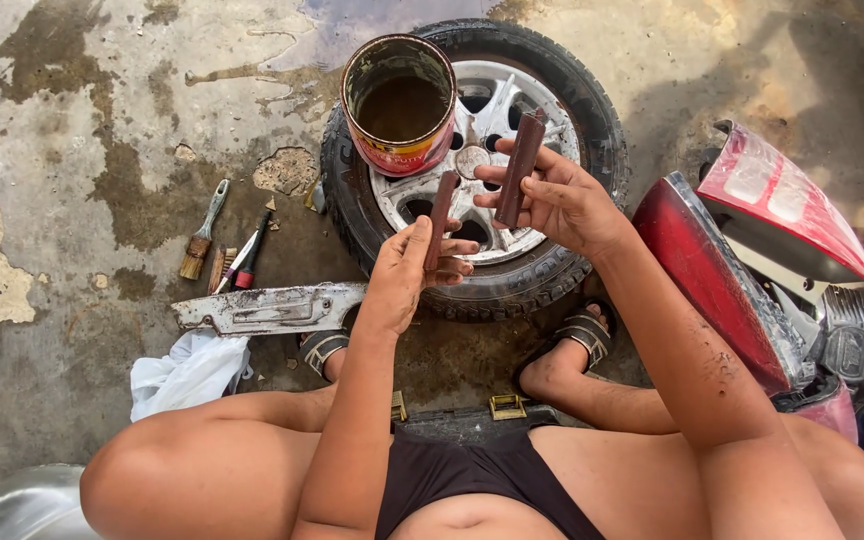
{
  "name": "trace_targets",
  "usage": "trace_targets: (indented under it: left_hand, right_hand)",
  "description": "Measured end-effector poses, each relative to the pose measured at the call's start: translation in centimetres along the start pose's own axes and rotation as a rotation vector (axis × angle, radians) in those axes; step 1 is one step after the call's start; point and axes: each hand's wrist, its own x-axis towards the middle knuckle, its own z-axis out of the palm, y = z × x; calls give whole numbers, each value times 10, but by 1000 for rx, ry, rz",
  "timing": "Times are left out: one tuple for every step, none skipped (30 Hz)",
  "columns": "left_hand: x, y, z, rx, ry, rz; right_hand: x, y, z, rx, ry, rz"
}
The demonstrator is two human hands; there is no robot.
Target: The person sits on the ground and sands a long, dirty metal bar using a red sanding block. The bar is held against a car tire for stability while the person rubs the sanding block along its length.
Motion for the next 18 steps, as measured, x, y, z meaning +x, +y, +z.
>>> trace_targets:
  left_hand:
    - [0, -1, 0, 0, 1, -3]
    - [1, -2, -1, -24, -21, 6]
    - [2, -3, -2, -47, -43, 14]
    - [2, -4, -4, -48, -41, 12]
    - [3, -6, -5, -85, -58, -1]
    - [5, -7, -7, -122, -76, -13]
    - [6, -6, -7, -123, -74, -15]
    - [6, -6, -7, -157, -82, -24]
    - [7, -6, -7, -191, -90, -33]
    - [11, -10, -10, -194, -85, -32]
    - [14, -13, -14, -242, -94, -42]
    - [17, -16, -19, -290, -99, -53]
    - [15, -14, -18, -292, -90, -50]
    - [14, -11, -17, -299, -98, -74]
    - [13, -9, -16, -307, -106, -98]
    - [14, -8, -17, -310, -101, -95]
    - [15, -8, -17, -317, -93, -99]
    - [16, -7, -18, -325, -84, -101]
  right_hand:
    - [-1, 1, -1, 2, 2, 1]
    - [-1, 1, -2, 47, -24, 16]
    - [0, 2, -3, 91, -50, 30]
    - [-1, 2, -2, 93, -49, 32]
    - [-1, 2, -1, 133, -64, 43]
    - [-1, 1, -1, 173, -80, 55]
    - [0, 3, -3, 175, -79, 57]
    - [1, 5, -5, 189, -82, 62]
    - [1, 7, -7, 204, -85, 67]
    - [3, 8, -11, 205, -87, 72]
    - [4, 9, -15, 191, -62, 73]
    - [6, 12, -17, 179, -39, 76]
    - [8, 15, -20, 183, -43, 84]
    - [10, 16, -23, 119, -15, 91]
    - [12, 16, -26, 55, 13, 98]
    - [15, 21, -33, 55, 9, 104]
    - [18, 26, -41, -87, 23, 142]
    - [22, 30, -48, -231, 34, 180]
